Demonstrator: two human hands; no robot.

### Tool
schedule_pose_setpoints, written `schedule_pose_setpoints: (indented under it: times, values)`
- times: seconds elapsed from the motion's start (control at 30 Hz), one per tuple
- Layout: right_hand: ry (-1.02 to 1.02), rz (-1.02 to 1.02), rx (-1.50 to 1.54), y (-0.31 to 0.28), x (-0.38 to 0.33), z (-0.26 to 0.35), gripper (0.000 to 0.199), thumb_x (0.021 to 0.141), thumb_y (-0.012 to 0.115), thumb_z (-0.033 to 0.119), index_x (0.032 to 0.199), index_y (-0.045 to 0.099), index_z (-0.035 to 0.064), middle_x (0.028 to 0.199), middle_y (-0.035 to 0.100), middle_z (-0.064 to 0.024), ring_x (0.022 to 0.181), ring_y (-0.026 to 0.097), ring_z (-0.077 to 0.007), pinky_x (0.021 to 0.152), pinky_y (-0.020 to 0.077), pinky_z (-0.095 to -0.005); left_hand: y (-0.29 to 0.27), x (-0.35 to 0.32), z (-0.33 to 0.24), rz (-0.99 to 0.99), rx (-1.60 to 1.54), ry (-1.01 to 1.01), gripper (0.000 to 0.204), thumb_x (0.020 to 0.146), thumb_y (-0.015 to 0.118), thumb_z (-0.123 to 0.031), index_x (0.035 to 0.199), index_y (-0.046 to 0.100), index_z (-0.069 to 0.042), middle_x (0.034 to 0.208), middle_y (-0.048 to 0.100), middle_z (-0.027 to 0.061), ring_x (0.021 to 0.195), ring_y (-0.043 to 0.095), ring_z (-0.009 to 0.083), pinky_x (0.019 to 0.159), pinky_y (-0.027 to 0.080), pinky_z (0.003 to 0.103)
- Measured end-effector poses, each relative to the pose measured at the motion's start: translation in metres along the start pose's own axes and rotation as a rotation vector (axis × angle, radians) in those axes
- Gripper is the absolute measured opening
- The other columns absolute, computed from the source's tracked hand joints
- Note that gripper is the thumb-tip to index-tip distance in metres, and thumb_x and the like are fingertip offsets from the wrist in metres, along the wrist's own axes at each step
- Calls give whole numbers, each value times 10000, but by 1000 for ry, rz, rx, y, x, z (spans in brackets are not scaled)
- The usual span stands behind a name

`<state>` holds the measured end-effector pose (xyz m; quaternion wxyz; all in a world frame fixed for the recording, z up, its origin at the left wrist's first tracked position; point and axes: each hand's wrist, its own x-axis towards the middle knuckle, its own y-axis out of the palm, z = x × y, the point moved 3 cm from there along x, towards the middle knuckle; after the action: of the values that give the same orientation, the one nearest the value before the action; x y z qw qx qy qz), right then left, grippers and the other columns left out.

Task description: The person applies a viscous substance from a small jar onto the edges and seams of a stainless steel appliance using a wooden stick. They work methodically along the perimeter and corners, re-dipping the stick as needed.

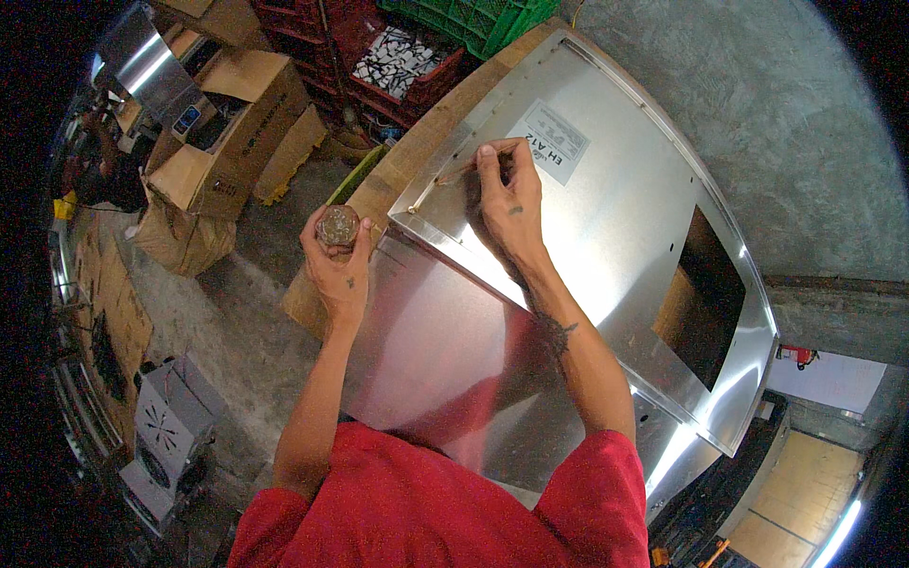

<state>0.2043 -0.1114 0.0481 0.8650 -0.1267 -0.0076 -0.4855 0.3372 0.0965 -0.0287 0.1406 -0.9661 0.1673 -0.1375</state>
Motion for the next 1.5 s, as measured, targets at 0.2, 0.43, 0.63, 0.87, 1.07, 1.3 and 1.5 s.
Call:
schedule_pose_setpoints:
  times: [0.2,0.43,0.63,0.87,1.07,1.3,1.5]
  values:
    - [-11,-3,7,0,0,-2,257,1136,589,266,1089,600,13,938,653,-56,866,576,-116,788,491,-299,0,-1,-1,20,-41,-33,627,962,848,-227,1459,516,-38,1280,653,167,1082,711,254,928,589,372]
    - [-29,-11,-23,-2,2,-6,259,1133,596,267,1084,606,13,936,659,-53,853,570,-115,778,488,-300,0,0,2,78,-73,-96,673,973,834,-266,1491,480,-21,1356,596,198,1161,673,274,932,592,387]
    - [-5,-9,-48,-1,1,-2,246,1133,593,260,1087,611,19,936,662,-53,844,568,-114,767,485,-297,-3,0,-2,90,-6,-78,694,979,825,-299,1503,470,-16,1387,575,214,1193,660,297,934,593,397]
    - [-15,-20,-66,0,0,3,245,1134,591,259,1087,615,20,921,657,-46,824,560,-108,743,480,-296,-2,0,-1,93,-28,-97,692,978,825,-302,1504,474,-20,1392,570,218,1196,661,301,940,593,405]
    - [-22,-28,-87,-1,1,0,248,1134,589,257,1082,618,15,909,652,-39,810,549,-100,726,473,-295,-1,0,-2,96,-59,-80,692,988,815,-290,1507,462,1,1399,563,220,1215,647,299,949,589,409]
    - [-33,-31,-45,0,1,-4,241,1127,600,254,1092,618,17,916,659,-45,815,556,-101,728,472,-292,-3,0,-1,103,-29,-82,691,988,816,-304,1499,476,12,1399,563,216,1199,645,290,954,576,405]
    - [-15,-127,229,-8,1,2,184,1120,613,212,1085,608,31,970,698,-62,736,498,-60,678,446,-232,-2,2,-3,85,-5,-75,684,972,832,-297,1487,499,5,1377,597,212,1177,660,290,937,579,405]
